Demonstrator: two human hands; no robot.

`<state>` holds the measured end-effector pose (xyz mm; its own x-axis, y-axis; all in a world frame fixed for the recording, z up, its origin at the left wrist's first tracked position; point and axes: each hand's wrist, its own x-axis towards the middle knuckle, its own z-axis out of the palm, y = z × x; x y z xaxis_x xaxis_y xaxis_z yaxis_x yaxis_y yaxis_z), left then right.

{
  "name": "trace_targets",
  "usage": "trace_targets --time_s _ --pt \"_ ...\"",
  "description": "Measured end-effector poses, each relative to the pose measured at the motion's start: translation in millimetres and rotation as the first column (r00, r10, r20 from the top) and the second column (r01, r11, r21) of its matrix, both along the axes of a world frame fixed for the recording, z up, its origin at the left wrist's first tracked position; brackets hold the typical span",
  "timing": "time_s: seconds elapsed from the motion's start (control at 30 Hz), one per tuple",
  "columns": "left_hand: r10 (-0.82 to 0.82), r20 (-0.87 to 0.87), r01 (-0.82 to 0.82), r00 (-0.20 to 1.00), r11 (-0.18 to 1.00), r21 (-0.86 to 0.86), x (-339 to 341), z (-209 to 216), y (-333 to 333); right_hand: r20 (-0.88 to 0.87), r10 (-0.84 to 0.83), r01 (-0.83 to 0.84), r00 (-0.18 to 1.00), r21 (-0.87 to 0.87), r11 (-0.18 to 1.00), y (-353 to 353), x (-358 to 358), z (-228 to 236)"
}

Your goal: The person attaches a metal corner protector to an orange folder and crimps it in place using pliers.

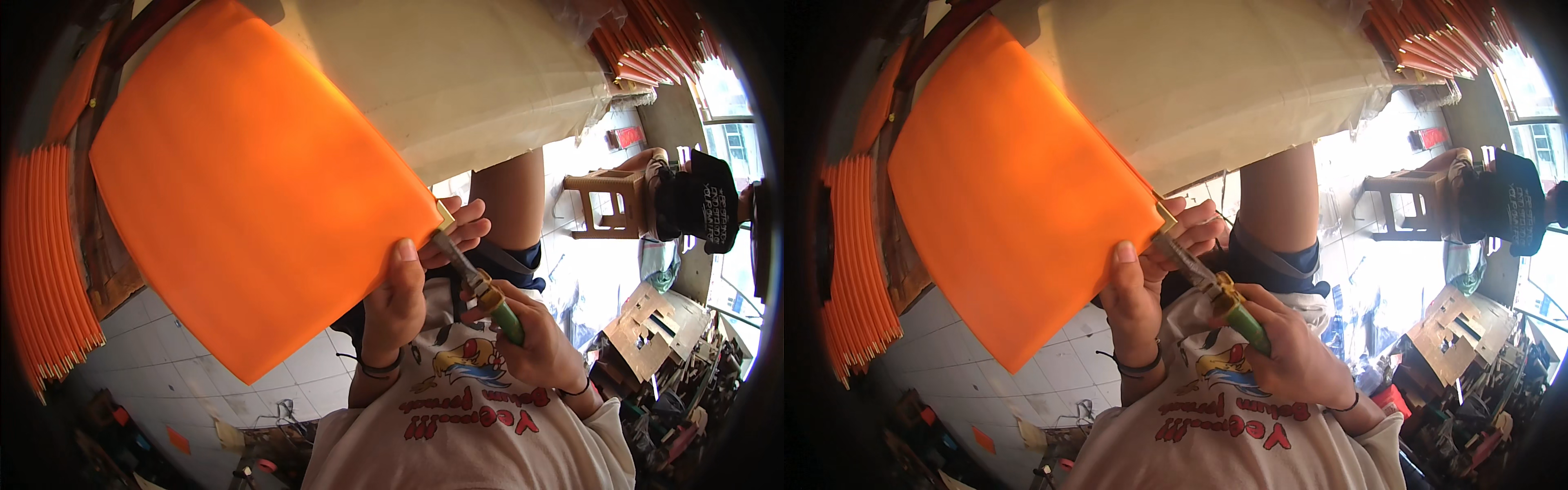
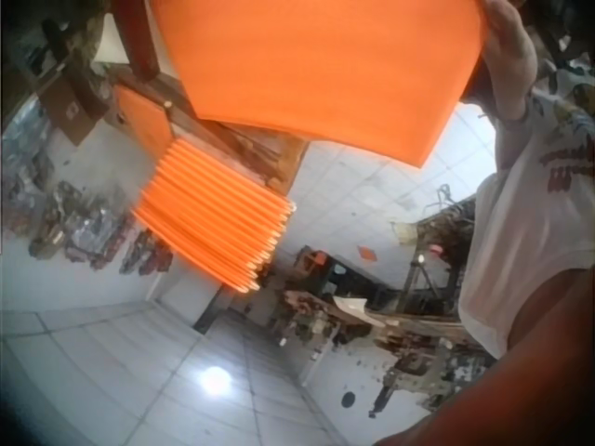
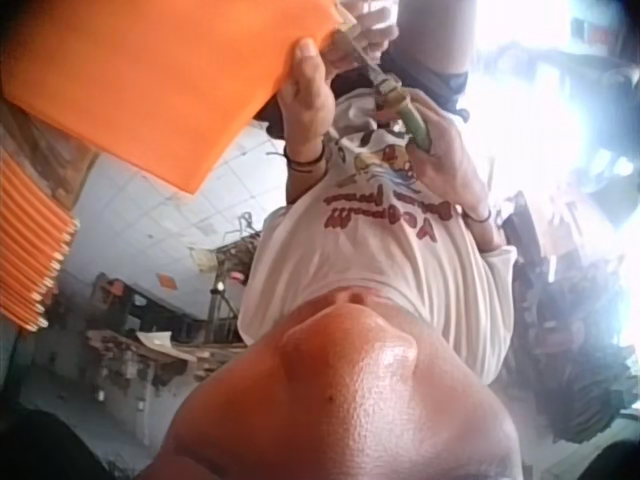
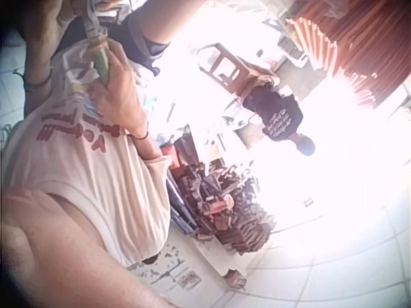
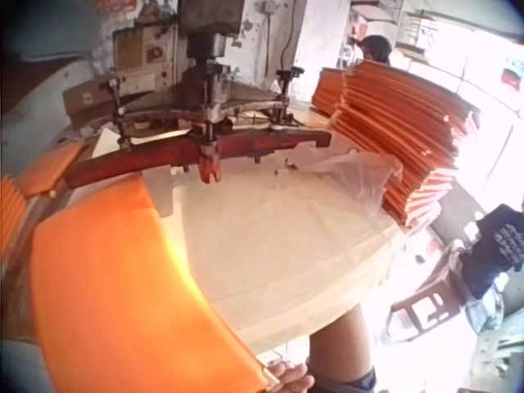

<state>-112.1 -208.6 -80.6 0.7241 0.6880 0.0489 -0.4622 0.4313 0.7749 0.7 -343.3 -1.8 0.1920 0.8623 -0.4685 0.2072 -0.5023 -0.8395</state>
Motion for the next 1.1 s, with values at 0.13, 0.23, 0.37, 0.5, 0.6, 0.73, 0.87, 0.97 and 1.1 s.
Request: trace_targets --time_s 0.13,0.23,0.37,0.5,0.6,0.73,0.87,0.97,1.1 --pt "-0.009 0.043 0.012 0.999 0.997 -0.079 2 0 -1 0.043 0.100 -0.102 0.994 0.047 0.994 -1 0 -7" --pt "-0.013 0.069 0.021 0.998 0.993 -0.120 3 1 -1 -0.026 0.079 -0.079 0.997 -0.001 0.997 -2 -1 -3" --pt "-0.042 0.099 0.049 0.994 0.997 -0.067 1 -3 2 -0.078 0.065 -0.071 0.995 -0.072 0.995 -3 -1 4" --pt "-0.058 0.077 0.062 0.995 0.997 -0.051 0 -3 2 -0.054 0.057 -0.059 0.997 -0.025 0.998 0 0 4" --pt "-0.052 0.077 0.058 0.996 0.996 -0.071 -1 -3 2 -0.084 0.055 -0.056 0.995 -0.005 0.998 1 2 1" --pt "-0.035 0.107 0.042 0.994 0.997 -0.066 1 -6 0 -0.067 0.054 -0.055 0.996 -0.014 0.998 3 2 2" --pt "-0.043 0.122 0.049 0.992 0.998 -0.045 1 -7 0 -0.033 0.032 -0.032 0.999 0.005 0.999 2 2 -2" --pt "-0.053 0.107 0.059 0.993 0.997 -0.052 0 -7 0 0.000 0.039 -0.039 0.999 0.019 0.999 2 2 -3" --pt "-0.053 0.110 0.060 0.993 0.996 -0.063 0 -7 0 0.058 -0.040 0.040 0.998 -0.009 0.999 -1 -3 -4"
